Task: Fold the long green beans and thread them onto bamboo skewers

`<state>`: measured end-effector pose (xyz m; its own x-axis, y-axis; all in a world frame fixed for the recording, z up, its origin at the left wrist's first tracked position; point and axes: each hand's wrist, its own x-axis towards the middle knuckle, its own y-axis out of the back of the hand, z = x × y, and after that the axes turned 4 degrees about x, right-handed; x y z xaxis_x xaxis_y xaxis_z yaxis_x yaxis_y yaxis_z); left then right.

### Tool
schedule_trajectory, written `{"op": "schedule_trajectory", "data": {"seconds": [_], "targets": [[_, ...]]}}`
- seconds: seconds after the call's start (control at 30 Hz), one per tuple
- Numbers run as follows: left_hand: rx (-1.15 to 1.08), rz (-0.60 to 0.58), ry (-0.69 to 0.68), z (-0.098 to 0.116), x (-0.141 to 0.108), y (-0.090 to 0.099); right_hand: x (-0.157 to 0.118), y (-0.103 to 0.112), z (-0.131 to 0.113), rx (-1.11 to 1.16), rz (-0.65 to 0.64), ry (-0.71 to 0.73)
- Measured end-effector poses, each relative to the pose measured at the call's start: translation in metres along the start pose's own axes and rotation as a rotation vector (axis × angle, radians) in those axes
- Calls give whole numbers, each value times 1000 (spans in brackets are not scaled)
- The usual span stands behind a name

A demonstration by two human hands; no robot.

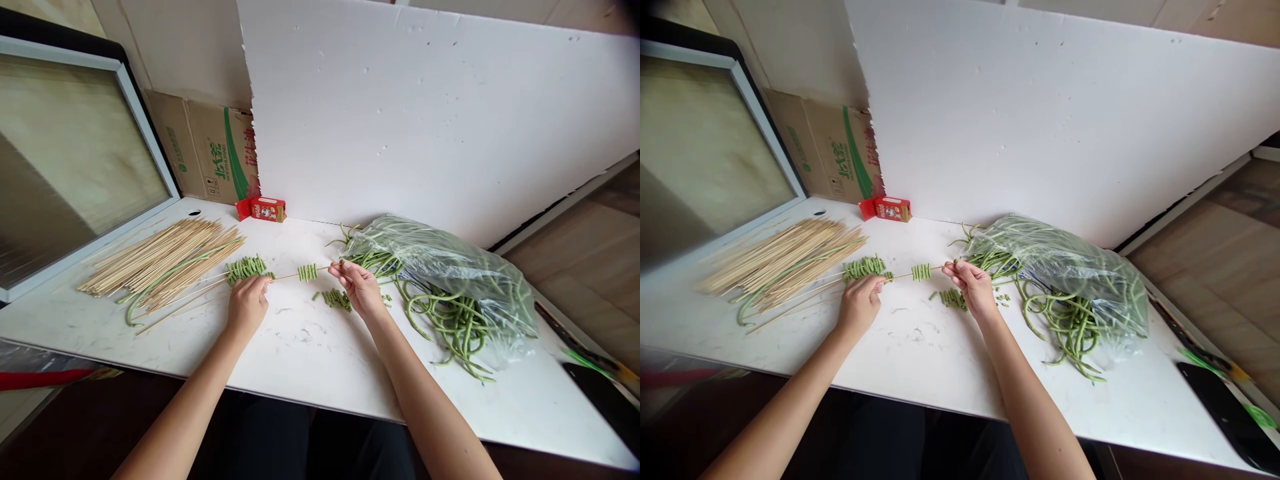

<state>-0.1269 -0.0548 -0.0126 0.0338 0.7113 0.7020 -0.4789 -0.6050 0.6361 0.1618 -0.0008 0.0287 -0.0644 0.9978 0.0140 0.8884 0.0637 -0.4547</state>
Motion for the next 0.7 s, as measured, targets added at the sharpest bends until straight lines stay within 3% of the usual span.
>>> {"op": "schedule_trajectory", "data": {"seconds": [0.7], "targets": [[-18,34,6,0,-2,-2,-1,-2,4,-58,13,47]]}}
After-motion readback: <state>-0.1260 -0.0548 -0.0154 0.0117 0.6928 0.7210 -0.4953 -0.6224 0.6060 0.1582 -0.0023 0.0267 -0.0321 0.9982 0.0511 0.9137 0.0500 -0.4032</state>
